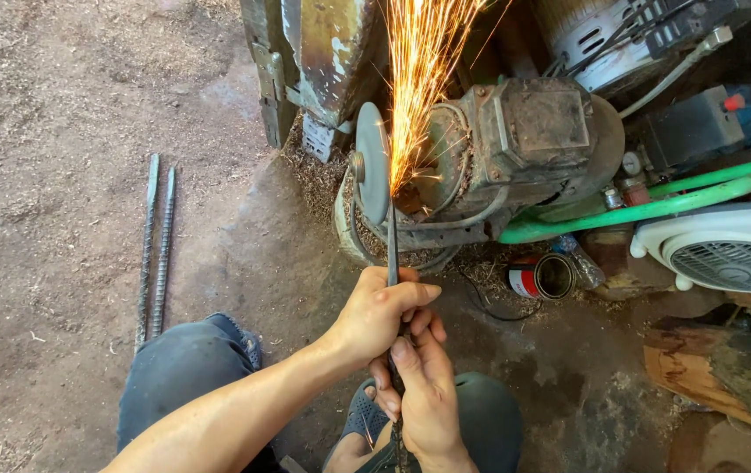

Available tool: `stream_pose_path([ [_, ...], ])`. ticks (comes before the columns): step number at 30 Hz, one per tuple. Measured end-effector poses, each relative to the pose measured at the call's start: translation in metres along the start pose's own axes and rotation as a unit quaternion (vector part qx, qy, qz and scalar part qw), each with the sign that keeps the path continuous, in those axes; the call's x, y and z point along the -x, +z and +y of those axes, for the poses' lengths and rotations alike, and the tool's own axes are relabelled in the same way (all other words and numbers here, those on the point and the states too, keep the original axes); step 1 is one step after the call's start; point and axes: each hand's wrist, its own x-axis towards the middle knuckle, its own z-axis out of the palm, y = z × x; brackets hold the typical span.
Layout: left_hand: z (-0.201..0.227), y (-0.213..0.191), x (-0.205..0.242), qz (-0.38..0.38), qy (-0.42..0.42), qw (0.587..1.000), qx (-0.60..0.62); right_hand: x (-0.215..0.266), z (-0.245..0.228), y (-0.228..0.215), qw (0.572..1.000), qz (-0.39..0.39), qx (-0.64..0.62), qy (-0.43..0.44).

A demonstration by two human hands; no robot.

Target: Sharpening or grinding the end of a metal rebar using a bench grinder.

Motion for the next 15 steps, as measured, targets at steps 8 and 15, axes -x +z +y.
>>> stream_pose_path([
  [8, -0.006, 0.002, 0.006, -0.001, -0.013, 1.000, 0.026, 0.007, 0.006, -0.004, 1.000, 0.014, 0.024, 0.006],
  [15, -0.007, 0.004, 0.013, 0.001, -0.027, 1.000, -0.007, 0.013, 0.011, -0.009, 1.000, 0.002, 0.009, 0.016],
])
